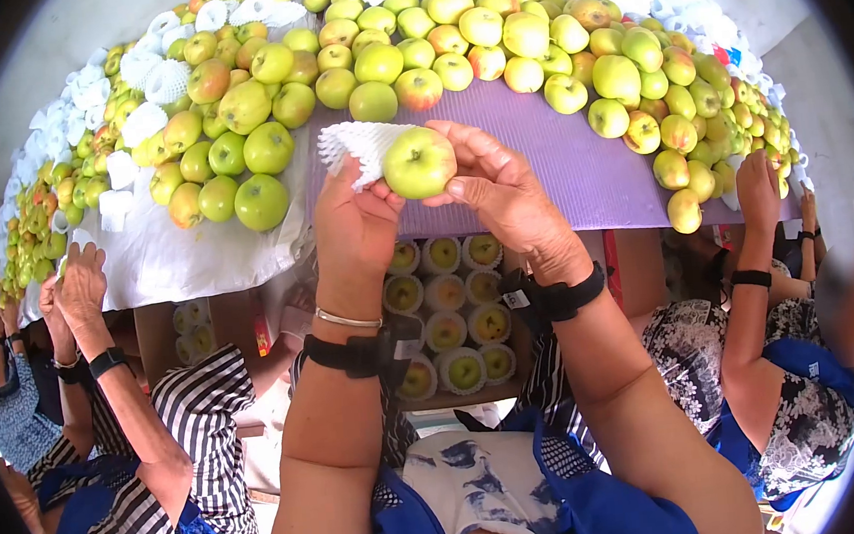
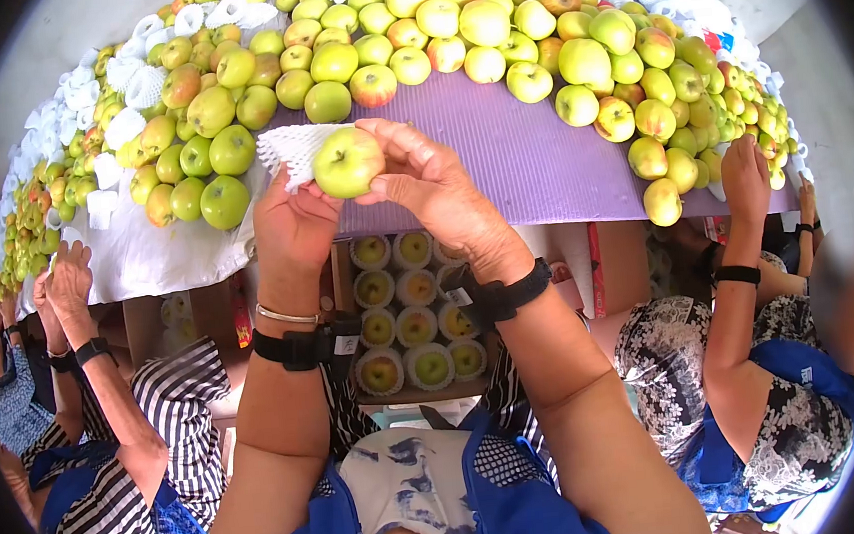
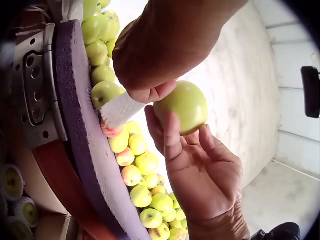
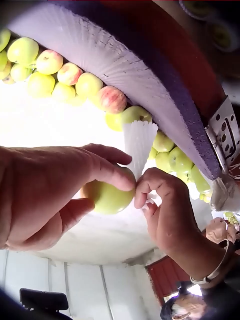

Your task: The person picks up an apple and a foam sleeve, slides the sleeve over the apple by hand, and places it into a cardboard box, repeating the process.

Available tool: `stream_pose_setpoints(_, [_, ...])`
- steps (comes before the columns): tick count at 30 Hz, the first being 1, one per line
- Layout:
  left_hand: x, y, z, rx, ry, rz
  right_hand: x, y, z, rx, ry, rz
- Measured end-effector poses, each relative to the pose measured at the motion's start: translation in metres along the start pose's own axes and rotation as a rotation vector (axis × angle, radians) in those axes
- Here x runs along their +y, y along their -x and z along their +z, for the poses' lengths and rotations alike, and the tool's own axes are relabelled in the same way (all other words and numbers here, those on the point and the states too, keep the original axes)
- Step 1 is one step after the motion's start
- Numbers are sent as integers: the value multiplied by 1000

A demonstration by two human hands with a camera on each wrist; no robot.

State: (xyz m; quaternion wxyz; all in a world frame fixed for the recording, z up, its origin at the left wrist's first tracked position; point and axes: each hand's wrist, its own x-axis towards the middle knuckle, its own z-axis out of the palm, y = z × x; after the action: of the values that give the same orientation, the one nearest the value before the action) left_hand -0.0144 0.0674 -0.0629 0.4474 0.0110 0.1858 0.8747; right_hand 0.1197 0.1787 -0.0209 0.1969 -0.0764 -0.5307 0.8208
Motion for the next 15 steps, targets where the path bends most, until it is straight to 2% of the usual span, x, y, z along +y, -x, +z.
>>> stream_pose_setpoints(1, [-3,2,8,86,-88,65,3,-1,-3,-7,11,-10])
stream_pose_setpoints(7, [-6,13,21,-236,-277,153,9,3,8,-55,-185,10])
stream_pose_setpoints(10, [-8,15,24,-115,-336,265,8,4,11,-30,-201,34])
stream_pose_setpoints(13, [5,22,27,117,-776,461,0,3,7,7,-182,16])
stream_pose_setpoints(15, [7,21,28,182,-888,637,-10,4,4,28,-150,-8])
